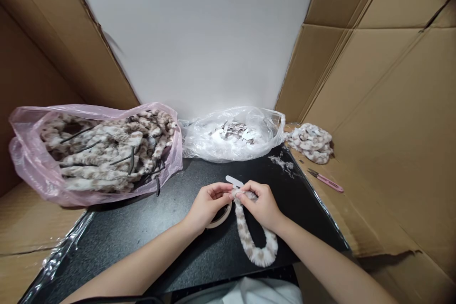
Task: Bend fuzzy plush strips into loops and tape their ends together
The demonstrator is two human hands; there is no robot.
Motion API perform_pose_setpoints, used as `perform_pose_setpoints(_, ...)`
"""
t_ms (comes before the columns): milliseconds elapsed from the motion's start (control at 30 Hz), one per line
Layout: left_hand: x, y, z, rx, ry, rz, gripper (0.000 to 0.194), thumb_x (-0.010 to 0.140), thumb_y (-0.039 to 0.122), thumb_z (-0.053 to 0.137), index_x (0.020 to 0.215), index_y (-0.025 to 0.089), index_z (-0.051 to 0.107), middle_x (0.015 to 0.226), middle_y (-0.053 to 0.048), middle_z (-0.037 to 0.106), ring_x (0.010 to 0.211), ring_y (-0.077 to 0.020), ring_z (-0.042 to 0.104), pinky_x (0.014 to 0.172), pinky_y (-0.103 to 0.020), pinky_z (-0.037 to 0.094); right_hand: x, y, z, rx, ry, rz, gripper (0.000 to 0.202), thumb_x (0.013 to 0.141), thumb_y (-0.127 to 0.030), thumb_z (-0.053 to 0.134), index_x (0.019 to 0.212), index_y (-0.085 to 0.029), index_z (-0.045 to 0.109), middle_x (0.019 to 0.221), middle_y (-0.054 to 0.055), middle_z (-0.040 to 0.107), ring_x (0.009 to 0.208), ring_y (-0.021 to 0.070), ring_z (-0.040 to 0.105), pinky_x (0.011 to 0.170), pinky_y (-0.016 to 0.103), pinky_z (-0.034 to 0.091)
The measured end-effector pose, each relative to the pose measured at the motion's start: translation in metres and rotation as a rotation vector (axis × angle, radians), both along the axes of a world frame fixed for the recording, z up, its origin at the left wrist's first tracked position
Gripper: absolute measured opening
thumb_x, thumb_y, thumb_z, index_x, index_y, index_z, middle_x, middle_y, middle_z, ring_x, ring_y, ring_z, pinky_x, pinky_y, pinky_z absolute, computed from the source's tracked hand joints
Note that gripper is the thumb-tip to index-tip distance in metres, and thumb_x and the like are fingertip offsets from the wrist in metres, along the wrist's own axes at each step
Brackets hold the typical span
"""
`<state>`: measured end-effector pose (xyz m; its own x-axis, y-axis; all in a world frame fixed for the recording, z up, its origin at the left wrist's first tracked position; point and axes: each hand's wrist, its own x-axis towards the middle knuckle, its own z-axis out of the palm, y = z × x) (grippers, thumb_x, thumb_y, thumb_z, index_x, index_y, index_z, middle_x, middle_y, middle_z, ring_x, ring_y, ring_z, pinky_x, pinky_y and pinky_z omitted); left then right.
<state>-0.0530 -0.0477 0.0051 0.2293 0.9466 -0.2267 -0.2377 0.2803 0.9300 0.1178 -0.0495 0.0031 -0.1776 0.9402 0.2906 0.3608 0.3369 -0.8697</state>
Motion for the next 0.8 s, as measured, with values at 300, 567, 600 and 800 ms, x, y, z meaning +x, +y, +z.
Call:
perform_pose_setpoints(300, -0.001, 0.002, -0.005, 0.032, 0.063, -0.054, 0.03, 0.06, 0.03, 0.082, 0.082, 0.013, 0.071, 0.073, -0.003, 0.071, 0.069, -0.0129, 0.062, 0.07, -0.024, 0.047, 0.0, 0.0, -0.001, -0.108, -0.008, 0.011, 0.011, 0.071, -0.022, 0.064, 0.063, -0.015, 0.061, 0.06, 0.0, 0.063, 0.055, 0.0115, 0.053, 0.053, 0.022, 0.038)
perform_pose_setpoints(567, -0.003, 0.002, -0.002, 0.096, 0.088, -0.054, 0.028, 0.062, 0.029, 0.082, 0.081, 0.014, 0.069, 0.08, -0.004, 0.071, 0.078, -0.0149, 0.064, 0.077, -0.026, 0.048, -0.001, 0.004, -0.01, -0.269, 0.23, 0.081, 0.015, 0.07, -0.029, 0.07, 0.071, -0.016, 0.065, 0.071, 0.003, 0.067, 0.067, 0.016, 0.06, 0.063, 0.027, 0.046)
perform_pose_setpoints(600, -0.003, 0.002, -0.002, 0.083, 0.064, -0.056, 0.028, 0.062, 0.029, 0.082, 0.082, 0.014, 0.069, 0.081, -0.004, 0.071, 0.078, -0.0147, 0.064, 0.077, -0.026, 0.049, -0.001, 0.005, -0.01, -0.278, 0.251, 0.078, 0.015, 0.069, -0.029, 0.071, 0.072, -0.016, 0.066, 0.072, 0.004, 0.068, 0.067, 0.0162, 0.061, 0.064, 0.027, 0.046)
perform_pose_setpoints(800, -0.006, 0.003, -0.003, -0.009, -0.101, -0.072, 0.031, 0.062, 0.027, 0.083, 0.088, 0.016, 0.071, 0.085, -0.003, 0.072, 0.077, -0.0128, 0.065, 0.075, -0.024, 0.051, 0.001, 0.003, -0.006, -0.224, 0.334, 0.064, 0.012, 0.07, -0.028, 0.072, 0.073, -0.017, 0.07, 0.073, 0.004, 0.069, 0.069, 0.0166, 0.061, 0.067, 0.028, 0.046)
